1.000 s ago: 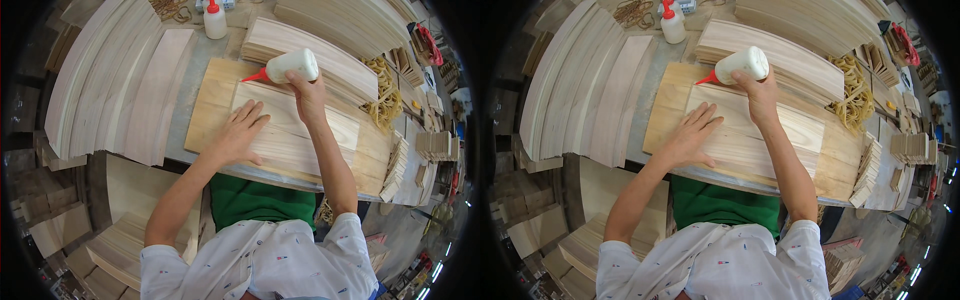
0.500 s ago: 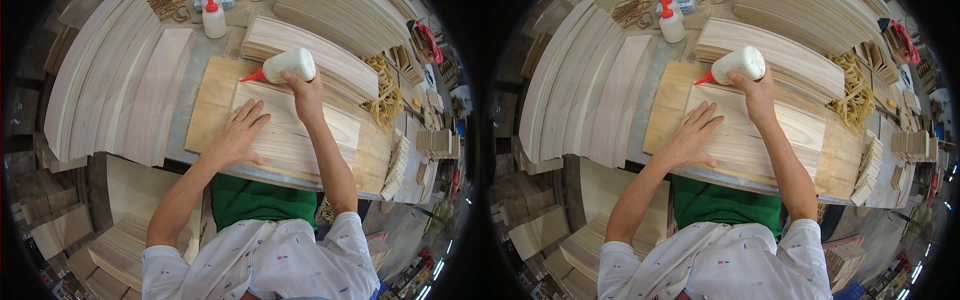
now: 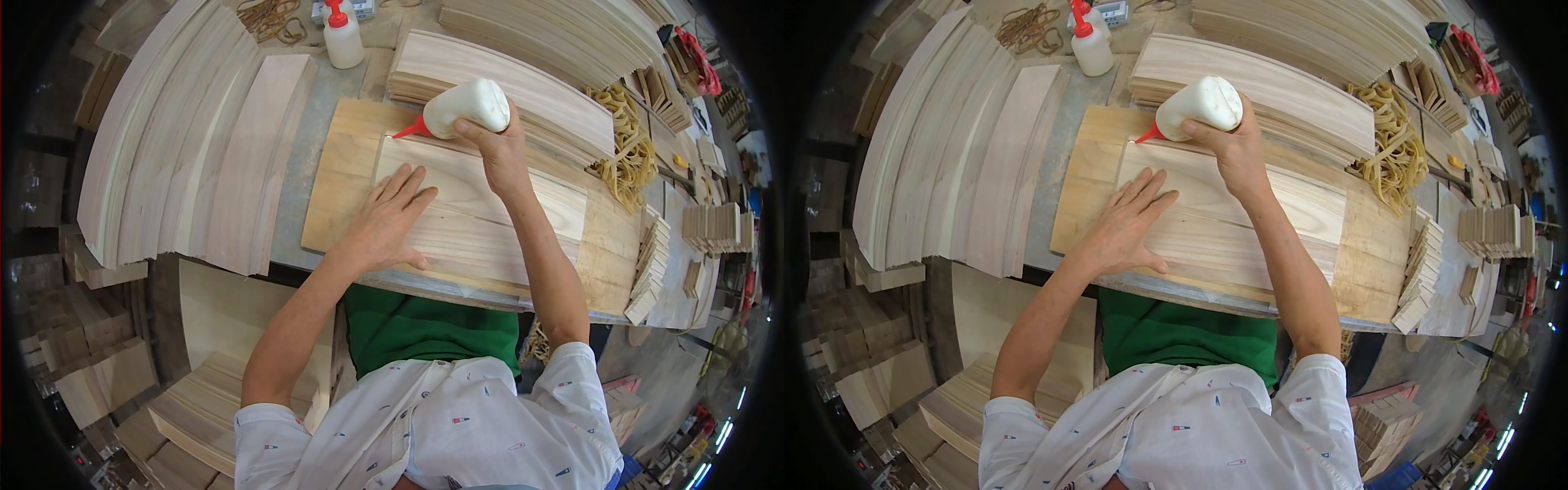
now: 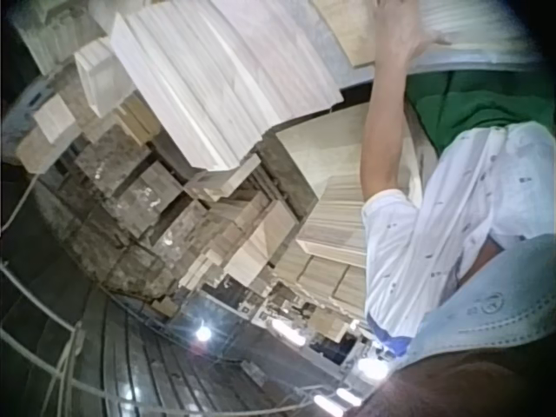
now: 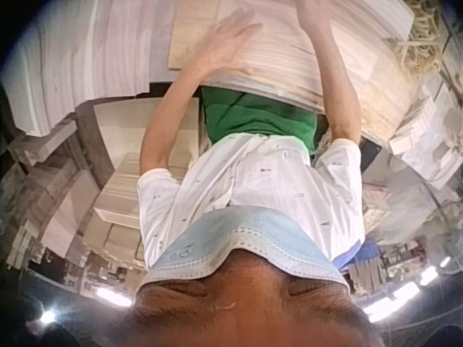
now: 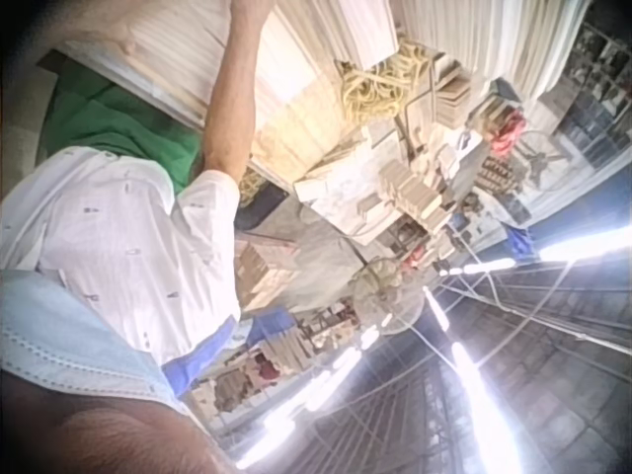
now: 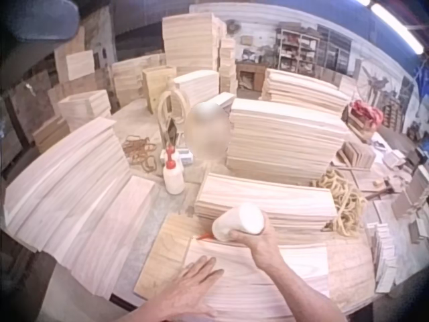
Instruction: Gluing and joining wooden panels to assemble rectangular storage boxes.
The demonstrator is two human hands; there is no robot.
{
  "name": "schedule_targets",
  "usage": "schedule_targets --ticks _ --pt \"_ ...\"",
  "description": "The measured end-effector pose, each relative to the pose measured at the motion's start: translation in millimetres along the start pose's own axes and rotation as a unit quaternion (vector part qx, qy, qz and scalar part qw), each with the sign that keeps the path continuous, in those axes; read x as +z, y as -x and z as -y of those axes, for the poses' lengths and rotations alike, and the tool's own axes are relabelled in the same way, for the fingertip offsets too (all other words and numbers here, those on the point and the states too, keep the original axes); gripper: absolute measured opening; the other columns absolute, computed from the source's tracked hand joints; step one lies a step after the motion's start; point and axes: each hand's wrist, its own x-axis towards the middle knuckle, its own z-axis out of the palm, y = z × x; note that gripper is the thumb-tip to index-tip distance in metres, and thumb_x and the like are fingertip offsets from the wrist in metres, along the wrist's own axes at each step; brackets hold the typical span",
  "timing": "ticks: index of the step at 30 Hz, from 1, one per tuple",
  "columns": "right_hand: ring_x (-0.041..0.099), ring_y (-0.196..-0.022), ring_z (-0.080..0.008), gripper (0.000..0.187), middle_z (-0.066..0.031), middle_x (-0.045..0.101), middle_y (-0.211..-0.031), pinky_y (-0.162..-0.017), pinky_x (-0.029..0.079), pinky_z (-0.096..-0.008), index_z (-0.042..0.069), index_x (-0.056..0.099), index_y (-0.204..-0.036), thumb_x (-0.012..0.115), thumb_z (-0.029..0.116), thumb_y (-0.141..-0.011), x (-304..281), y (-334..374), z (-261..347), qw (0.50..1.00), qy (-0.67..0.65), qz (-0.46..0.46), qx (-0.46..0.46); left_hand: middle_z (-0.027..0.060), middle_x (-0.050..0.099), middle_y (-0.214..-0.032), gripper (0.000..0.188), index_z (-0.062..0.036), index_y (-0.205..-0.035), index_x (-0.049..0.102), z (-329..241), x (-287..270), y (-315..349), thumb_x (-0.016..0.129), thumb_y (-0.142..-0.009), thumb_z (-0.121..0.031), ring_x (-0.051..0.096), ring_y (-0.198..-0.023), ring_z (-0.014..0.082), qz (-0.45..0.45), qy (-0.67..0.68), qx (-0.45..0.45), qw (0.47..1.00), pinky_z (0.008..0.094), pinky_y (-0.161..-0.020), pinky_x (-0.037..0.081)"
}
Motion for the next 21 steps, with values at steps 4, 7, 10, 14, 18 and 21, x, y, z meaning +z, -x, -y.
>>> schedule_targets --ticks 4,7,10,14,18,21 --pt "0.059 -0.105 -0.0189 0.059 -0.0091 0.060 -0.115 -0.088 0.051 -0.0328 0.002 0.048 -0.127 0.079 0.009 -0.077 -10.7 4.6 6.1 1.000 -0.009 -0.013 0.011 0.0203 0.023 -0.155 0.110 -0.0038 -0.142 0.039 -0.6 0.0 0.1 0.088 -0.051 -0.039 0.017 -0.145 0.0348 -0.001 -0.003 0.000 1.000 0.0459 -0.117 0.022" --pt "0.058 -0.106 -0.0190 0.059 -0.0092 0.060 -0.115 -0.088 0.051 -0.0331 0.002 0.048 -0.127 0.079 0.009 -0.077 -28.8 7.2 5.9 0.999 0.019 -0.029 -0.001 0.0201 0.023 -0.156 0.109 -0.0042 -0.142 0.039 -1.1 1.1 -1.0 0.088 -0.051 -0.039 0.017 -0.146 0.0347 0.004 -0.002 -0.003 1.000 0.0460 -0.117 0.022" --pt "0.058 -0.106 -0.0187 0.059 -0.0090 0.060 -0.115 -0.090 0.050 -0.0329 0.001 0.049 -0.127 0.079 0.009 -0.076 -48.0 12.7 10.9 0.999 0.029 -0.033 -0.009 0.0192 0.022 -0.156 0.110 -0.0052 -0.143 0.039 -2.1 1.8 -1.3 0.088 -0.051 -0.039 0.016 -0.146 0.0344 0.009 -0.001 -0.010 1.000 0.0464 -0.117 0.022" --pt "0.057 -0.107 -0.0175 0.058 -0.0077 0.061 -0.114 -0.091 0.047 -0.0318 0.002 0.049 -0.127 0.078 0.007 -0.076 -74.1 25.9 24.6 0.997 0.049 -0.055 -0.009 0.0174 0.020 -0.157 0.110 -0.0070 -0.144 0.039 -4.9 1.7 -1.7 0.089 -0.051 -0.038 0.015 -0.146 0.0340 0.021 -0.008 -0.027 0.999 0.0467 -0.117 0.021" --pt "0.057 -0.107 -0.0164 0.057 -0.0065 0.061 -0.115 -0.092 0.047 -0.0314 0.003 0.050 -0.126 0.078 0.005 -0.076 -110.9 40.6 35.1 0.994 0.072 -0.079 -0.021 0.0164 0.019 -0.158 0.110 -0.0080 -0.144 0.038 -7.7 -0.1 -2.8 0.089 -0.051 -0.037 0.015 -0.147 0.0332 0.034 -0.015 -0.036 0.999 0.0468 -0.117 0.020" --pt "0.057 -0.107 -0.0159 0.057 -0.0059 0.061 -0.115 -0.092 0.047 -0.0312 0.003 0.050 -0.127 0.077 0.003 -0.076 -139.9 53.0 44.4 0.992 0.083 -0.097 -0.026 0.0165 0.020 -0.158 0.109 -0.0081 -0.144 0.038 -10.2 -1.0 -3.6 0.089 -0.052 -0.035 0.015 -0.147 0.0325 0.041 -0.025 -0.043 0.998 0.0463 -0.117 0.020"
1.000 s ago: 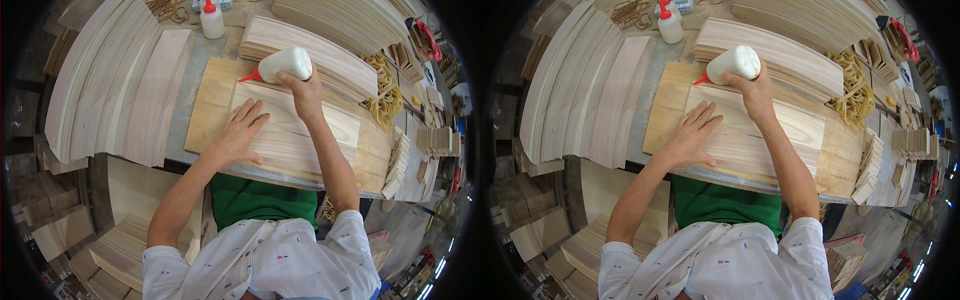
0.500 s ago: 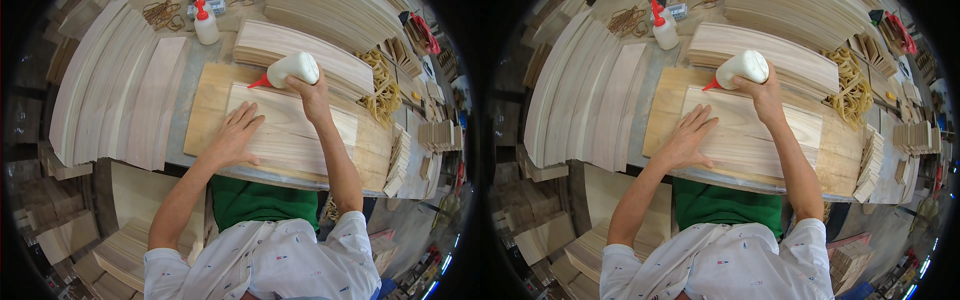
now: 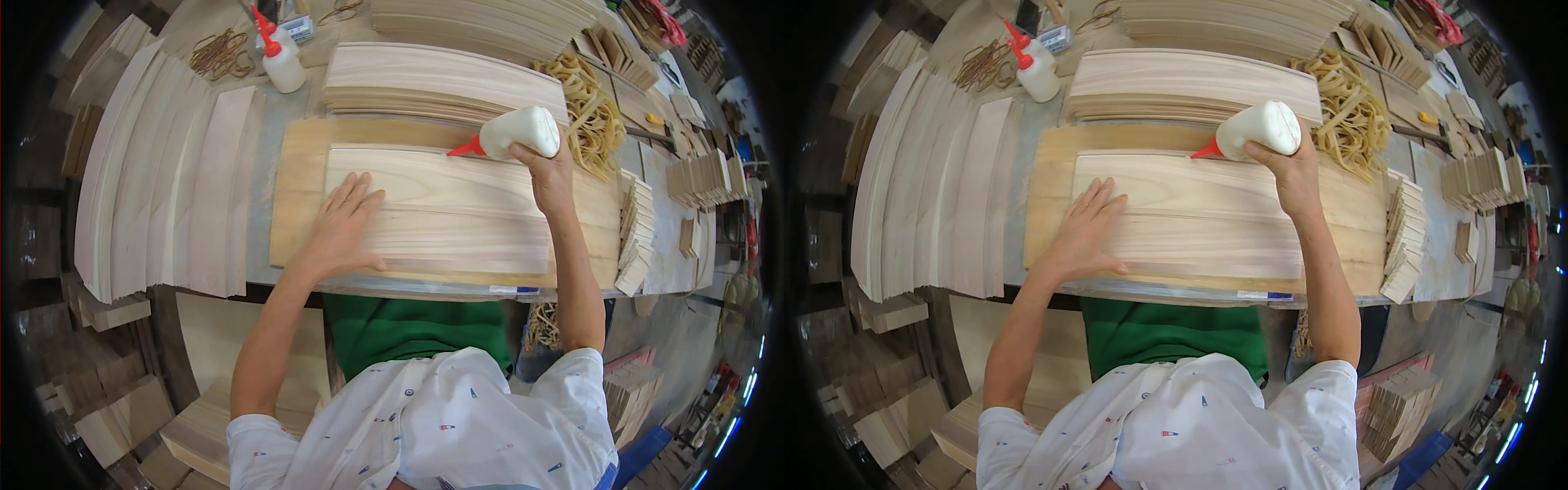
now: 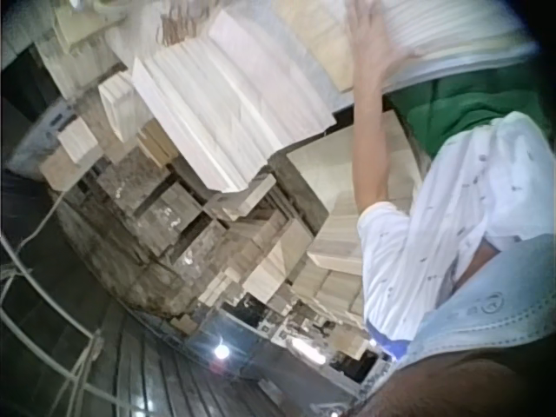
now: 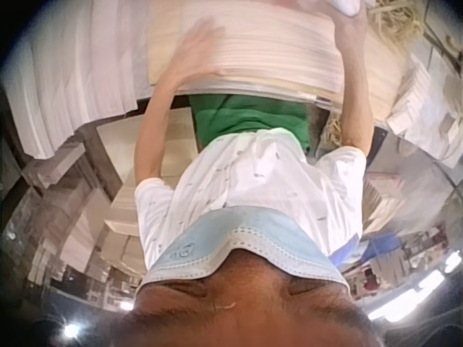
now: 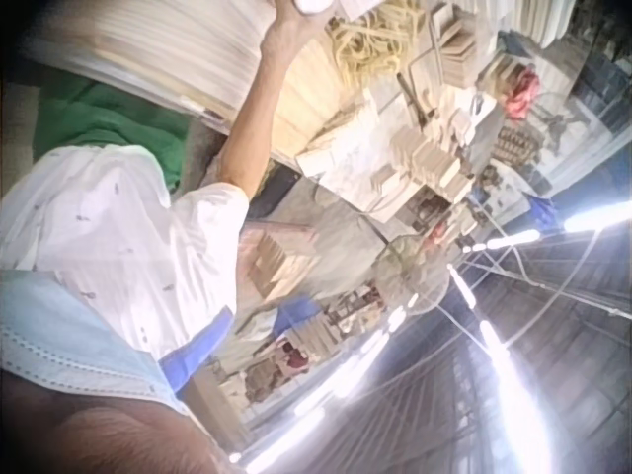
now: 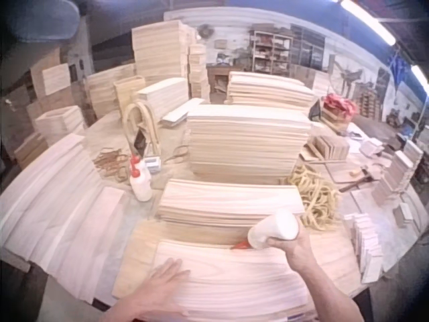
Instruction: Gluing and joining wooden panels to assemble rectangular storage boxes.
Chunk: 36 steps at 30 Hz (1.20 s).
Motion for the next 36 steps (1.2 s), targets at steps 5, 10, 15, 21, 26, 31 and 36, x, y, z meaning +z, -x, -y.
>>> schedule_targets --ticks 5,10,15,21,26,31,36 --pt "0.057 -0.107 -0.0158 0.058 -0.0054 0.061 -0.116 -0.092 0.047 -0.0308 0.003 0.050 -0.128 0.077 0.000 -0.076 -52.8 11.8 10.7 0.999 0.022 -0.031 -0.016 0.0186 0.023 -0.156 0.105 -0.0065 -0.142 0.041 -1.6 -0.7 -3.0 0.088 -0.053 -0.035 0.016 -0.146 0.0338 0.003 -0.012 0.002 1.000 0.0446 -0.118 0.020" --pt "0.057 -0.109 -0.0166 0.059 -0.0058 0.061 -0.117 -0.093 0.047 -0.0312 0.004 0.050 -0.129 0.077 0.001 -0.077 -101.6 20.8 20.0 0.996 0.049 -0.072 -0.020 0.0193 0.023 -0.156 0.106 -0.0049 -0.142 0.041 -8.6 -4.6 -3.5 0.089 -0.051 -0.034 0.016 -0.146 0.0341 0.014 -0.017 -0.010 1.000 0.0442 -0.118 0.020" --pt "0.057 -0.110 -0.0179 0.058 -0.0069 0.061 -0.118 -0.095 0.045 -0.0326 0.003 0.050 -0.129 0.076 0.002 -0.078 -129.5 26.5 29.6 0.993 0.063 -0.100 -0.017 0.0192 0.021 -0.157 0.109 -0.0046 -0.143 0.040 -12.0 -7.8 -3.3 0.089 -0.050 -0.035 0.016 -0.146 0.0331 0.022 -0.014 -0.017 1.000 0.0434 -0.119 0.019" --pt "0.058 -0.109 -0.0186 0.058 -0.0082 0.062 -0.117 -0.094 0.046 -0.0329 0.002 0.050 -0.130 0.076 0.005 -0.079 -137.6 30.9 33.4 0.990 0.071 -0.123 -0.017 0.0178 0.019 -0.158 0.111 -0.0058 -0.145 0.038 -15.3 -10.9 -3.4 0.089 -0.050 -0.036 0.015 -0.147 0.0318 0.028 -0.022 -0.021 0.999 0.0429 -0.119 0.019" --pt "0.062 -0.106 -0.0223 0.048 -0.0109 0.062 -0.116 -0.088 0.055 -0.0389 0.003 0.052 -0.125 0.073 0.009 -0.083 -137.2 33.9 35.1 0.991 0.001 -0.135 0.009 0.0170 0.019 -0.158 0.113 -0.0065 -0.145 0.037 -11.1 -7.2 -2.5 0.089 -0.050 -0.036 0.014 -0.147 0.0324 0.019 -0.026 -0.007 0.999 0.0446 -0.118 0.019" --pt "0.063 -0.107 -0.0280 0.036 -0.0131 0.063 -0.115 -0.088 0.058 -0.0501 0.002 0.054 -0.119 0.067 0.013 -0.088 -119.7 47.4 37.0 0.962 -0.186 -0.200 0.028 0.0184 0.021 -0.156 0.113 -0.0061 -0.146 0.034 3.1 -3.0 1.9 0.089 -0.053 -0.037 0.015 -0.146 0.0334 -0.001 -0.019 0.035 0.999 0.0455 -0.118 0.020" --pt "0.063 -0.108 -0.0279 0.038 -0.0135 0.062 -0.117 -0.091 0.056 -0.0499 0.001 0.053 -0.122 0.066 0.012 -0.088 -73.4 69.0 41.1 0.966 -0.216 -0.131 0.054 0.0170 0.024 -0.156 0.112 -0.0058 -0.148 0.032 37.0 -18.9 14.3 0.087 -0.055 -0.035 0.016 -0.146 0.0336 -0.049 0.015 0.022 0.998 0.0447 -0.118 0.019"
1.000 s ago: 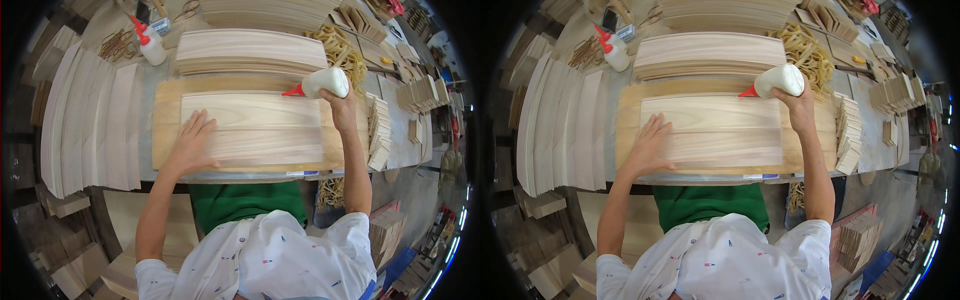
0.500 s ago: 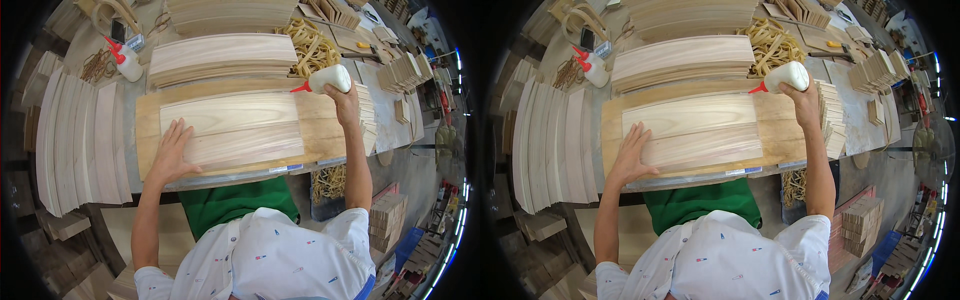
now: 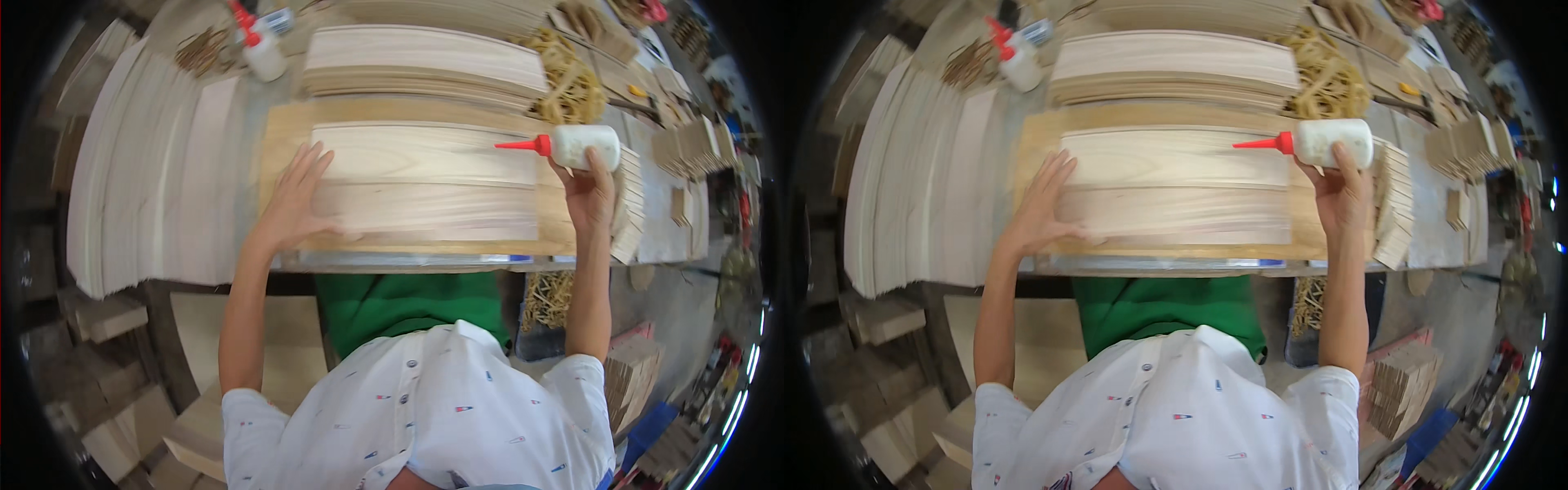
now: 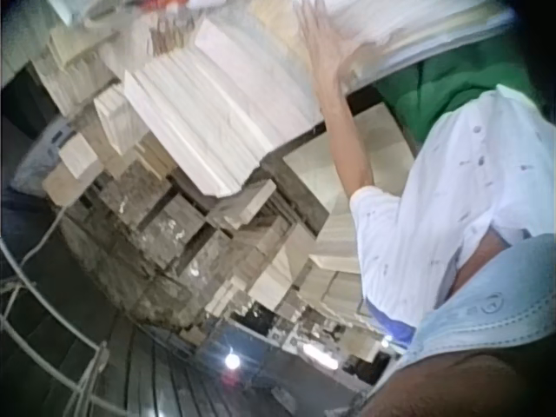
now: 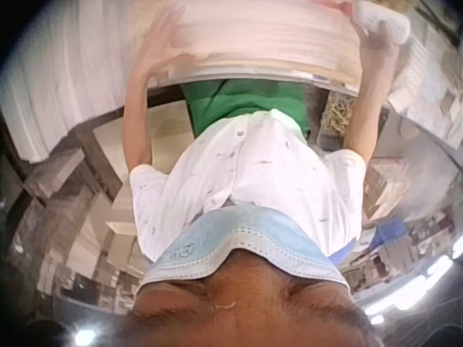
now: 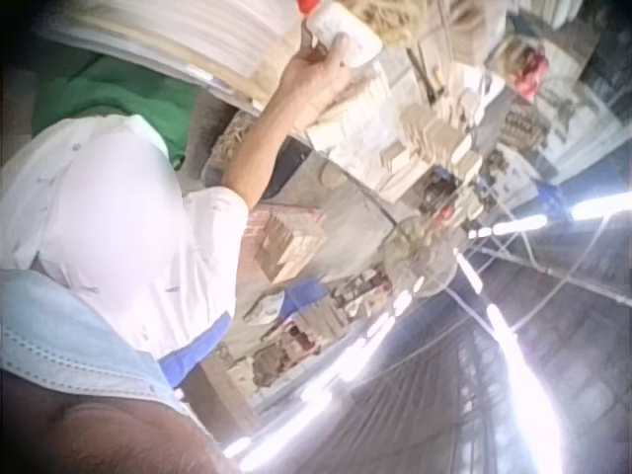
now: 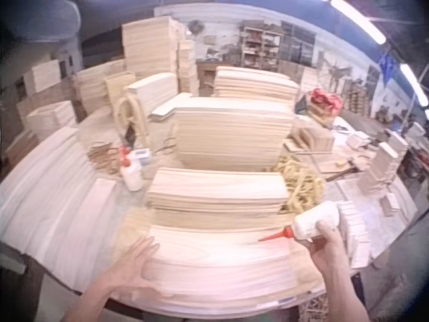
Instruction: Gluing and joining wooden panels to assemble rectangular storage boxes.
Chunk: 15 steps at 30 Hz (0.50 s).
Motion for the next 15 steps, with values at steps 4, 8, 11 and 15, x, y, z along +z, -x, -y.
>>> schedule_targets --ticks 4,8,11,15 --pt "0.064 -0.105 -0.0266 0.038 -0.0125 0.063 -0.114 -0.091 0.056 -0.0448 0.000 0.052 -0.122 0.066 0.011 -0.088 55.8 21.8 -40.3 0.998 0.010 0.059 0.003 0.0164 0.026 -0.156 0.113 -0.0071 -0.150 0.027 18.3 -8.8 7.7 0.086 -0.057 -0.035 0.015 -0.147 0.0346 0.016 0.030 -0.023 0.999 0.0444 -0.118 0.018" --pt "0.061 -0.108 -0.0230 0.053 -0.0122 0.060 -0.118 -0.091 0.055 -0.0406 0.001 0.047 -0.128 0.073 0.012 -0.083 116.0 34.1 -87.9 0.987 0.039 0.145 0.062 0.0130 0.026 -0.156 0.113 -0.0079 -0.150 0.027 28.0 -3.9 14.2 0.086 -0.057 -0.034 0.014 -0.147 0.0321 0.008 0.050 -0.039 0.998 0.0433 -0.119 0.016" --pt "0.059 -0.110 -0.0216 0.058 -0.0112 0.059 -0.119 -0.094 0.051 -0.0390 0.001 0.046 -0.130 0.076 0.011 -0.081 149.7 39.3 -118.0 0.982 0.058 0.164 0.074 0.0119 0.027 -0.156 0.114 -0.0080 -0.151 0.026 26.2 -4.2 13.7 0.085 -0.057 -0.034 0.014 -0.147 0.0309 0.007 0.062 -0.045 0.997 0.0429 -0.119 0.015" --pt "0.057 -0.111 -0.0201 0.061 -0.0100 0.059 -0.118 -0.096 0.047 -0.0358 0.001 0.045 -0.130 0.078 0.011 -0.080 171.9 38.3 -141.5 0.978 0.093 0.175 0.064 0.0118 0.027 -0.157 0.115 -0.0087 -0.151 0.025 28.7 -2.2 12.5 0.085 -0.057 -0.035 0.013 -0.148 0.0300 0.013 0.064 -0.049 0.997 0.0424 -0.119 0.014"
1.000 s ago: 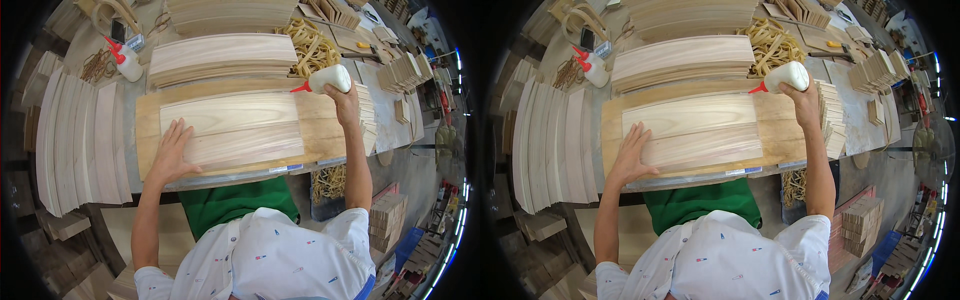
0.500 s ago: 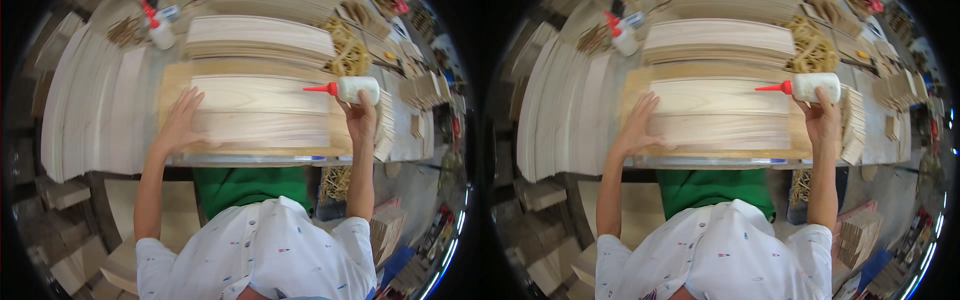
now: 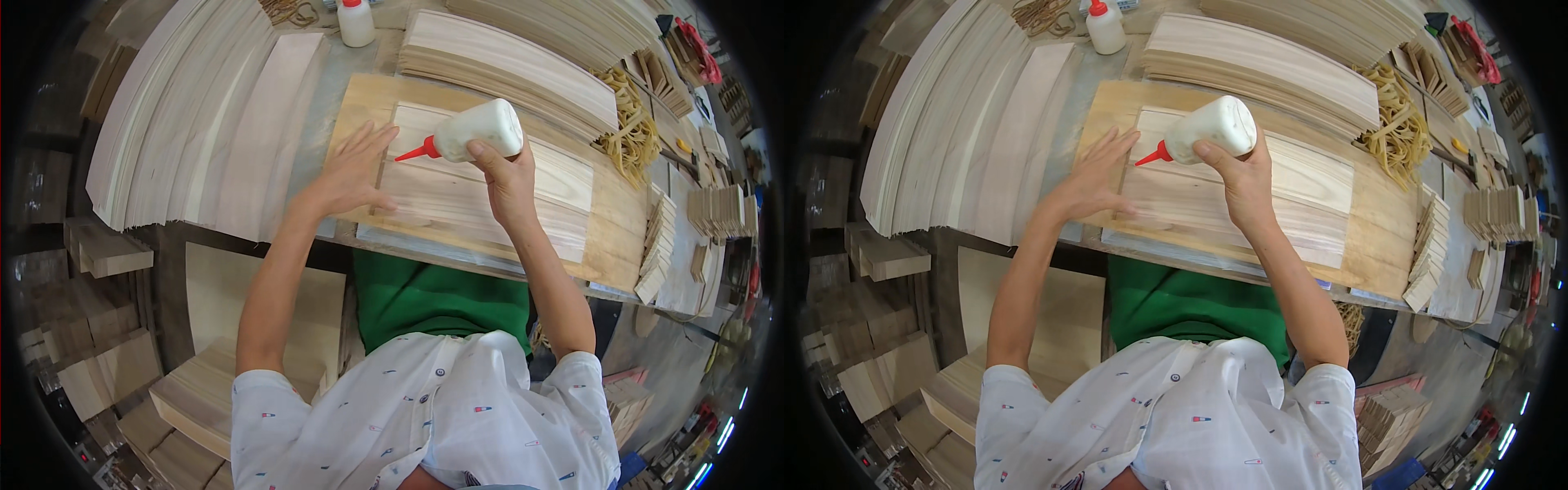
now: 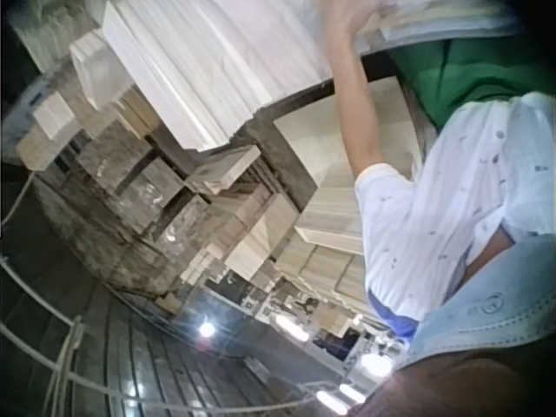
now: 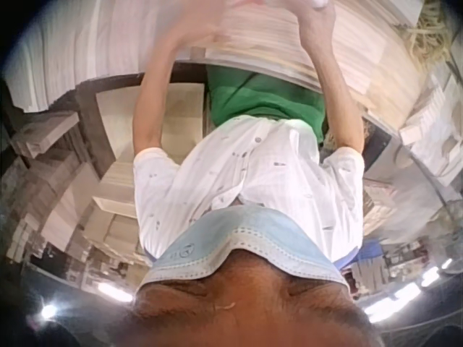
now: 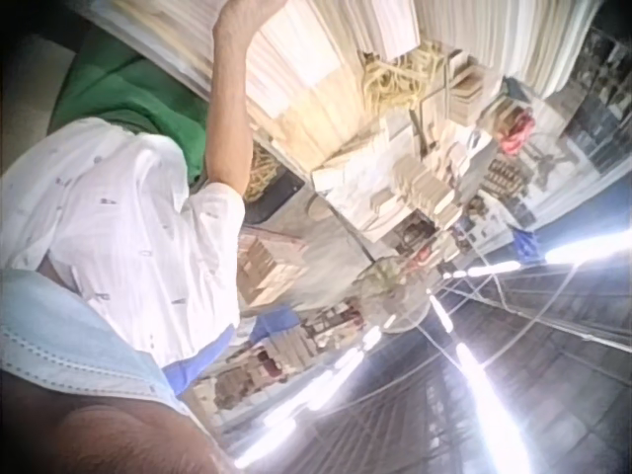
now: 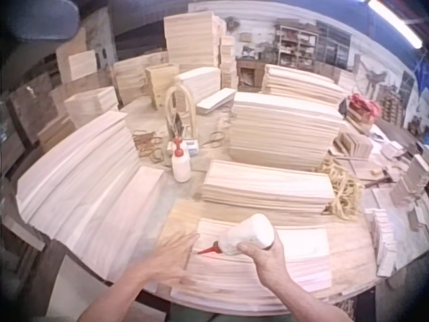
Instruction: Gluing and joining wooden panels to assemble rectangular storage boxes.
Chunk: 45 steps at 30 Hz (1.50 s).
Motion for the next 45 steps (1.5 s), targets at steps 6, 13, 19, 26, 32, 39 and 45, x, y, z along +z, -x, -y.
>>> schedule_targets --ticks 6,13,19,26,32,39,45 --pt "0.057 -0.111 -0.0195 0.059 -0.0102 0.059 -0.119 -0.094 0.048 -0.0344 0.001 0.045 -0.130 0.077 0.010 -0.081 10.0 -1.8 -8.1 0.999 0.029 0.016 -0.011 0.0110 0.025 -0.157 0.119 -0.0090 -0.152 0.023 8.1 6.3 -0.5 0.086 -0.053 -0.034 0.012 -0.148 0.0298 -0.006 0.004 0.004 1.000 0.0426 -0.119 0.013" --pt "0.058 -0.109 -0.0187 0.059 -0.0097 0.059 -0.119 -0.093 0.049 -0.0328 0.001 0.045 -0.130 0.077 0.008 -0.081 15.8 -0.1 -12.4 0.999 0.039 0.024 -0.030 0.0095 0.024 -0.158 0.120 -0.0091 -0.151 0.024 10.2 7.8 -2.2 0.086 -0.053 -0.037 0.012 -0.147 0.0305 -0.006 0.004 0.007 1.000 0.0437 -0.120 0.012" --pt "0.057 -0.108 -0.0174 0.058 -0.0085 0.060 -0.117 -0.092 0.048 -0.0320 0.002 0.046 -0.129 0.076 0.004 -0.080 11.8 5.0 -1.9 0.998 0.059 0.023 -0.027 0.0098 0.024 -0.158 0.118 -0.0084 -0.151 0.024 7.6 5.4 -2.0 0.086 -0.054 -0.035 0.011 -0.148 0.0297 0.000 0.003 0.002 1.000 0.0435 -0.120 0.012" --pt "0.058 -0.107 -0.0167 0.057 -0.0080 0.060 -0.116 -0.091 0.048 -0.0313 0.002 0.047 -0.130 0.074 0.000 -0.079 -27.5 14.5 16.2 0.993 0.114 -0.006 -0.041 0.0106 0.025 -0.157 0.112 -0.0076 -0.151 0.026 2.0 4.2 -3.0 0.083 -0.057 -0.028 0.013 -0.147 0.0301 -0.003 -0.007 -0.002 1.000 0.0428 -0.120 0.015" --pt "0.059 -0.106 -0.0171 0.059 -0.0078 0.061 -0.116 -0.092 0.048 -0.0319 0.003 0.047 -0.131 0.073 -0.001 -0.078 -81.9 35.8 46.3 0.987 0.144 -0.053 -0.046 0.0130 0.024 -0.157 0.111 -0.0051 -0.150 0.025 -6.5 1.0 -5.0 0.082 -0.057 -0.023 0.013 -0.147 0.0324 0.012 -0.010 -0.016 1.000 0.0425 -0.120 0.014" --pt "0.057 -0.110 -0.0170 0.059 -0.0066 0.060 -0.118 -0.096 0.046 -0.0325 0.003 0.047 -0.131 0.075 0.001 -0.078 -156.2 64.4 73.8 0.983 0.139 -0.100 -0.063 0.0172 0.027 -0.154 0.108 -0.0038 -0.148 0.028 -8.0 3.0 -7.4 0.083 -0.057 -0.021 0.014 -0.146 0.0349 0.014 0.005 -0.014 1.000 0.0426 -0.120 0.015" --pt "0.057 -0.110 -0.0171 0.060 -0.0065 0.061 -0.118 -0.096 0.045 -0.0326 0.002 0.048 -0.131 0.076 0.003 -0.078 -202.4 82.4 101.9 0.970 0.188 -0.129 -0.082 0.0158 0.026 -0.155 0.108 -0.0038 -0.147 0.029 -19.3 -2.5 -9.3 0.083 -0.055 -0.015 0.014 -0.146 0.0341 0.033 0.005 -0.031 0.999 0.0410 -0.120 0.016"
